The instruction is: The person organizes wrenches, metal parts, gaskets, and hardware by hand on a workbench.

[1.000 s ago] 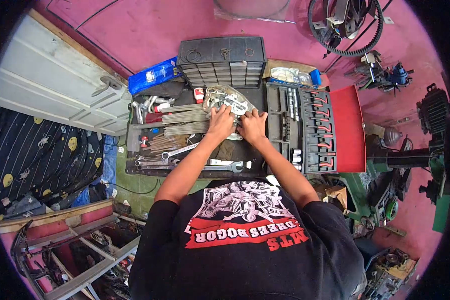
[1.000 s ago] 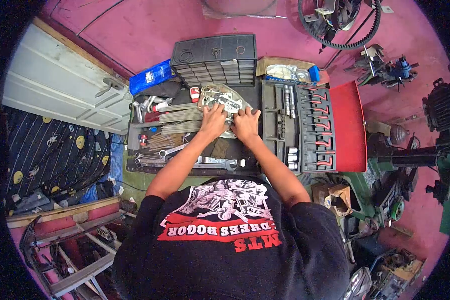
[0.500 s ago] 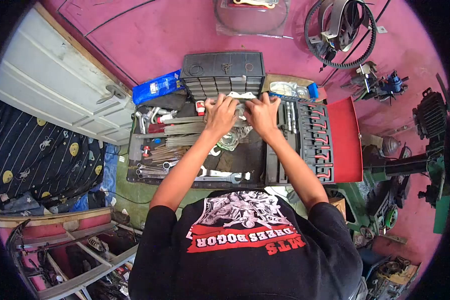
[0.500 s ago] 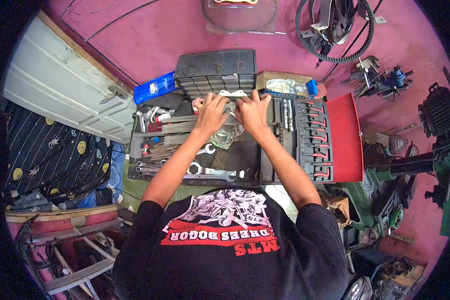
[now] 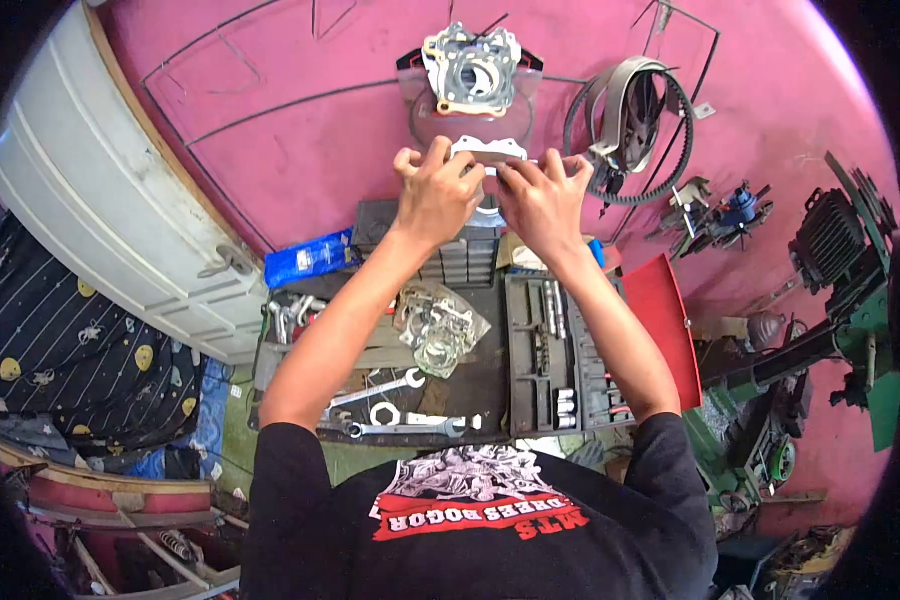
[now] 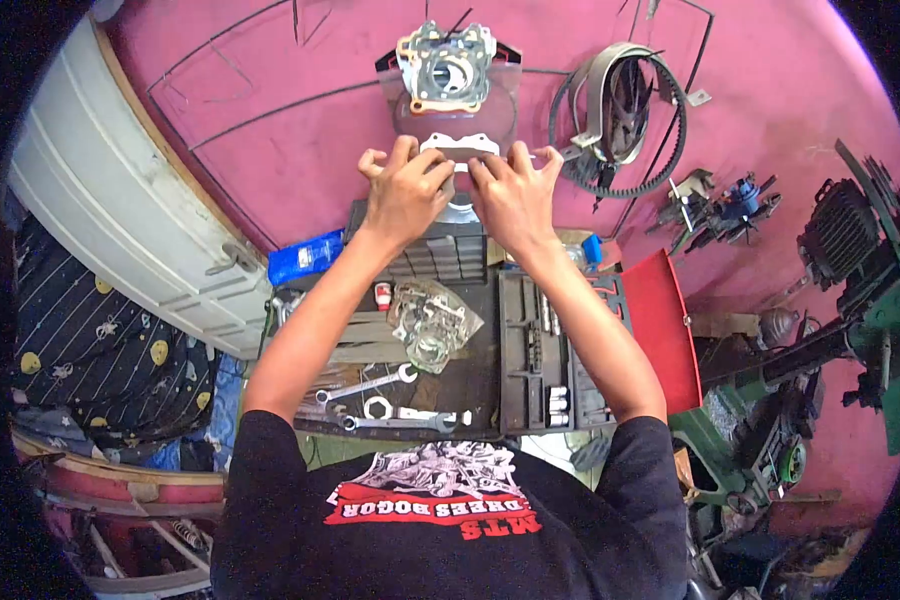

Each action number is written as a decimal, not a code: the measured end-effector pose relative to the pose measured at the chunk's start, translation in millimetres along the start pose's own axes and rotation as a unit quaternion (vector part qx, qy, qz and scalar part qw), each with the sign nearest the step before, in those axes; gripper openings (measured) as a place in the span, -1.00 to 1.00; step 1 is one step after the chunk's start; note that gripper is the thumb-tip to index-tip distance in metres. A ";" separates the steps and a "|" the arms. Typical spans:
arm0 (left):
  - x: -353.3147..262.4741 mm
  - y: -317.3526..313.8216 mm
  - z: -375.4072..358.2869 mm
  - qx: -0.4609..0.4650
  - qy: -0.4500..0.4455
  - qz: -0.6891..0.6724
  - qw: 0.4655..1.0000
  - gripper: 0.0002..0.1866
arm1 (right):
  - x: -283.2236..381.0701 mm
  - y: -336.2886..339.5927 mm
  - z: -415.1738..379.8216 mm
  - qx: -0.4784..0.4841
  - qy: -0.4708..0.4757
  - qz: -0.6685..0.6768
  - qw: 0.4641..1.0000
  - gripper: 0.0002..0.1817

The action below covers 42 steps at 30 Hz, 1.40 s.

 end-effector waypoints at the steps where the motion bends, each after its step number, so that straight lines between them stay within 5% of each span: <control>1: -1.1 7.6 14.8 -0.016 -0.009 0.012 1.000 -0.77 | -7.6 7.5 10.2 0.014 -0.006 -0.047 0.999 -0.63; 14: 12.3 48.3 159.6 -0.112 -0.058 0.092 0.988 -0.81 | -78.1 53.5 122.0 -0.167 0.011 -0.141 0.976 -0.90; 26: 34.5 14.7 157.2 -0.067 -0.025 0.088 0.993 -0.80 | -85.1 7.2 124.1 -0.074 -0.013 -0.113 0.991 -0.77; 42: 59.0 -25.9 146.1 0.006 -0.003 0.148 0.989 -0.79 | -86.5 -46.1 124.1 -0.042 0.004 -0.038 0.998 -0.94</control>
Point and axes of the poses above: each hand's wrist, its own z-axis towards the middle knuckle, its own y-axis out of the back of the hand, x = y × z, the point moved 10 cm from there along z, towards the middle knuckle, and after that the axes turned 8 degrees about y, right-handed, at the moved point
